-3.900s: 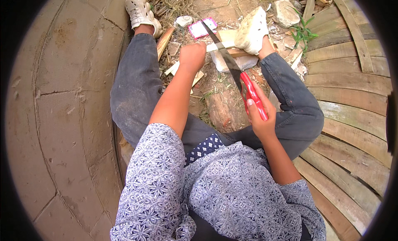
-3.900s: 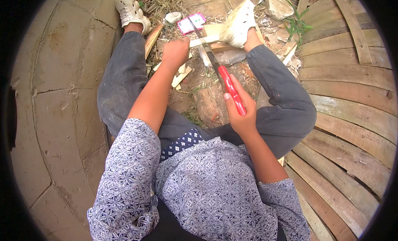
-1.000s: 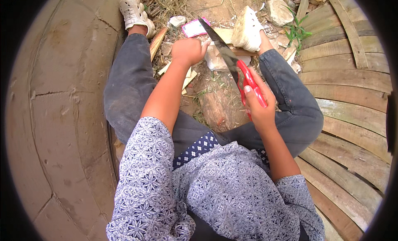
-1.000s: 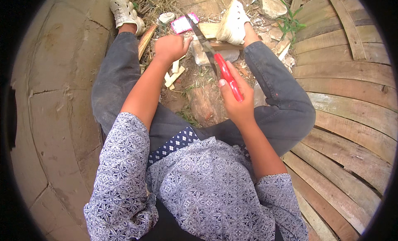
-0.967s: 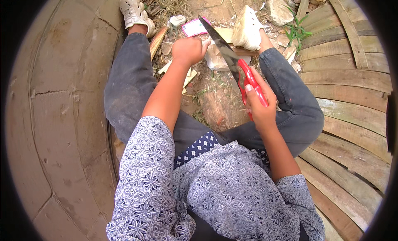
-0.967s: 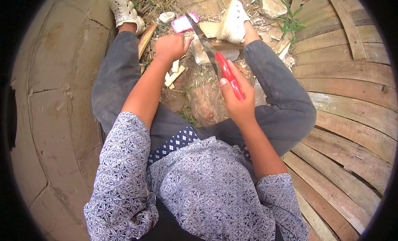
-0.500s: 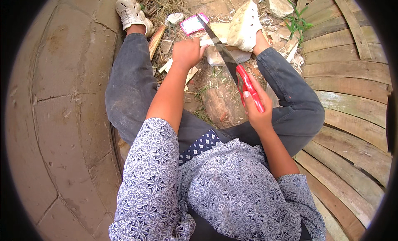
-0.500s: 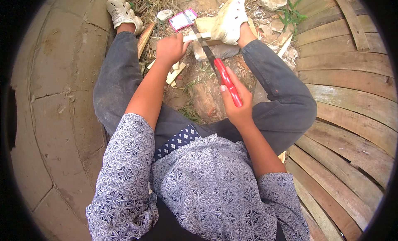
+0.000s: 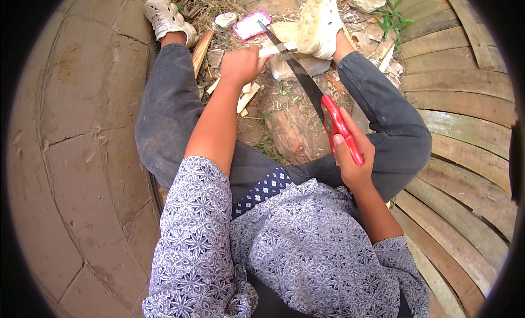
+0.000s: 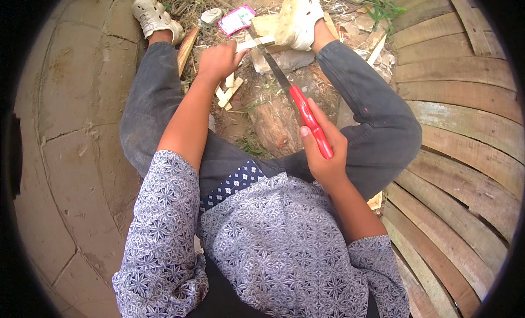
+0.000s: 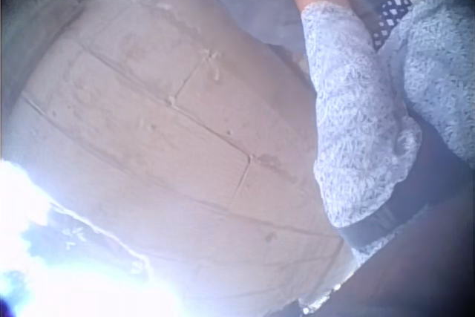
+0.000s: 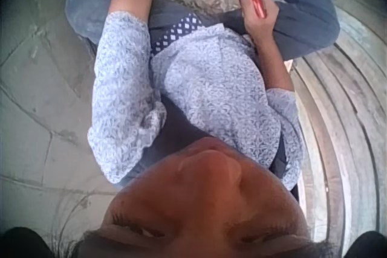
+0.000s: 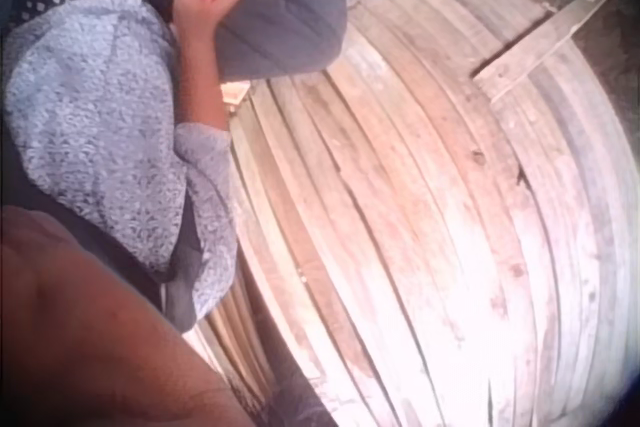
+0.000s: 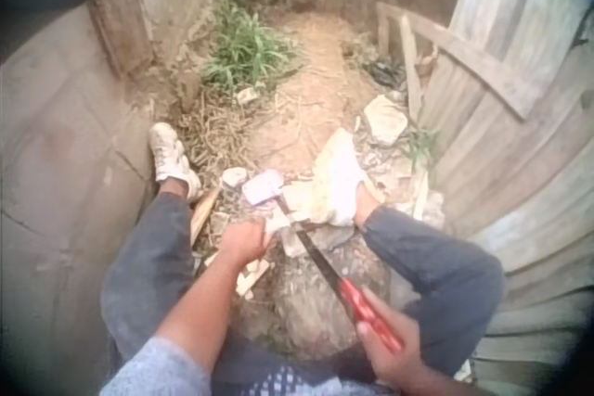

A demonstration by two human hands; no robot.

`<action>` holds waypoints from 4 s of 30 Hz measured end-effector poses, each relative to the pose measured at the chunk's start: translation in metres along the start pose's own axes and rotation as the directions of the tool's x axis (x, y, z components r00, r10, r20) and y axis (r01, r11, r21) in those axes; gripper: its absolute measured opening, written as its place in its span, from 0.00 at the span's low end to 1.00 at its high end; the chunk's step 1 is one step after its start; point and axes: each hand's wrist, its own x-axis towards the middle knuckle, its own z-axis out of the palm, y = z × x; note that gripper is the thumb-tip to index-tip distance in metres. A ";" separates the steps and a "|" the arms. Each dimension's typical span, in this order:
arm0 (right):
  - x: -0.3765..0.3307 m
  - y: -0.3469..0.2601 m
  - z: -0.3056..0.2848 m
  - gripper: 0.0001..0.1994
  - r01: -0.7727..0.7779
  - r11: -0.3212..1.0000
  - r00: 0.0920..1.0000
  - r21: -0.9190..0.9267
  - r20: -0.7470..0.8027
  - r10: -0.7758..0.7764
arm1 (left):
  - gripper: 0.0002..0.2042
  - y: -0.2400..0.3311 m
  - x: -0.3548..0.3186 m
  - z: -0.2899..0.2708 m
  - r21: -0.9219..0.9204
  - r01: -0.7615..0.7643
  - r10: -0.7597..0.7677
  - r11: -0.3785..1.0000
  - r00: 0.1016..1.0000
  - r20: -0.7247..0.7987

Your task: The person sits on the ground and uses a red hand saw to cut a small piece of light-colored wood. They hold the wood with their left hand and saw with their right hand, producing several small cut pieces that accumulate on the ground.

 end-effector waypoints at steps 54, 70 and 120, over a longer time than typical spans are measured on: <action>-0.002 -0.029 -0.034 0.23 0.134 0.978 0.991 -0.161 0.037 -0.129 | 0.26 -0.015 0.014 -0.002 -0.083 0.092 -0.096 0.992 0.994 -0.051; 0.074 0.004 0.035 0.24 0.192 0.980 0.979 -0.054 0.086 -0.187 | 0.37 -0.053 0.057 0.000 -0.396 0.358 -0.076 0.846 0.815 0.574; 0.050 -0.079 -0.024 0.26 0.164 0.975 0.986 0.151 -0.021 -0.162 | 0.17 -0.023 0.011 0.004 -0.076 -0.036 0.027 0.996 0.992 -0.120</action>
